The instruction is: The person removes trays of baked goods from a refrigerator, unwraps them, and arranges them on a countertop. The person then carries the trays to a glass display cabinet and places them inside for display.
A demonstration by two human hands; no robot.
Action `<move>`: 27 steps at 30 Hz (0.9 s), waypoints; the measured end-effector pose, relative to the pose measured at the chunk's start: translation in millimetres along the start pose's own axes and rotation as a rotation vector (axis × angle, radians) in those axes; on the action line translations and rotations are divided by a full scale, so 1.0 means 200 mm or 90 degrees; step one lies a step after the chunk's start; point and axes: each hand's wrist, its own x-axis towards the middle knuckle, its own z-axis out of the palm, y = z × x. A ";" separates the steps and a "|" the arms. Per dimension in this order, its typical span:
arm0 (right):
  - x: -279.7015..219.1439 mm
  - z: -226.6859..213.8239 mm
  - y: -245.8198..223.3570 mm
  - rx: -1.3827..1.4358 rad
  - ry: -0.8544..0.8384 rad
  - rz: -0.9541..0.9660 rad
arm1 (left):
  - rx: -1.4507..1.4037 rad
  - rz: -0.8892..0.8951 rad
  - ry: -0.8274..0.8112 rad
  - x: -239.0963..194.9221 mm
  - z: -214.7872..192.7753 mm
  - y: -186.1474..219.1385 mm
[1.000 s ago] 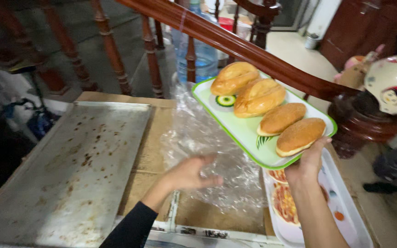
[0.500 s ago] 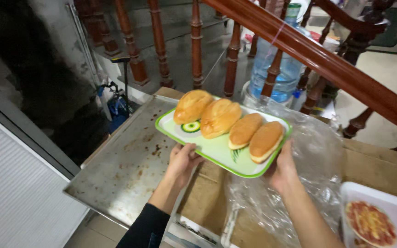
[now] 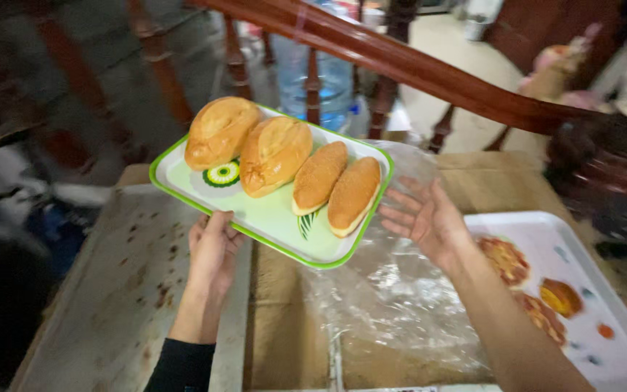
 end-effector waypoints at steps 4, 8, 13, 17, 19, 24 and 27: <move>-0.16 -0.28 -0.23 0.051 0.051 -0.063 | -0.002 -0.052 -0.086 0.08 0.31 -0.15; -0.28 -0.51 -0.40 0.066 0.111 -0.100 | -0.074 -0.131 -0.130 0.02 0.74 -0.35; -0.37 -0.84 -0.55 -0.009 0.094 -0.066 | -0.180 -0.189 -0.094 -0.13 1.34 -0.73; -0.34 -1.17 -0.64 -0.026 0.143 0.001 | -0.219 -0.195 -0.040 -0.24 1.80 -1.16; -0.27 -1.34 -0.69 0.004 0.202 -0.039 | -0.213 -0.214 -0.003 -0.28 1.97 -1.36; -0.11 -1.69 -0.70 0.091 0.229 -0.103 | 0.043 -0.236 -0.154 -0.27 2.08 -1.56; 0.02 -1.83 -0.66 0.132 0.217 -0.069 | 0.621 -0.042 -0.294 -0.21 1.90 -1.45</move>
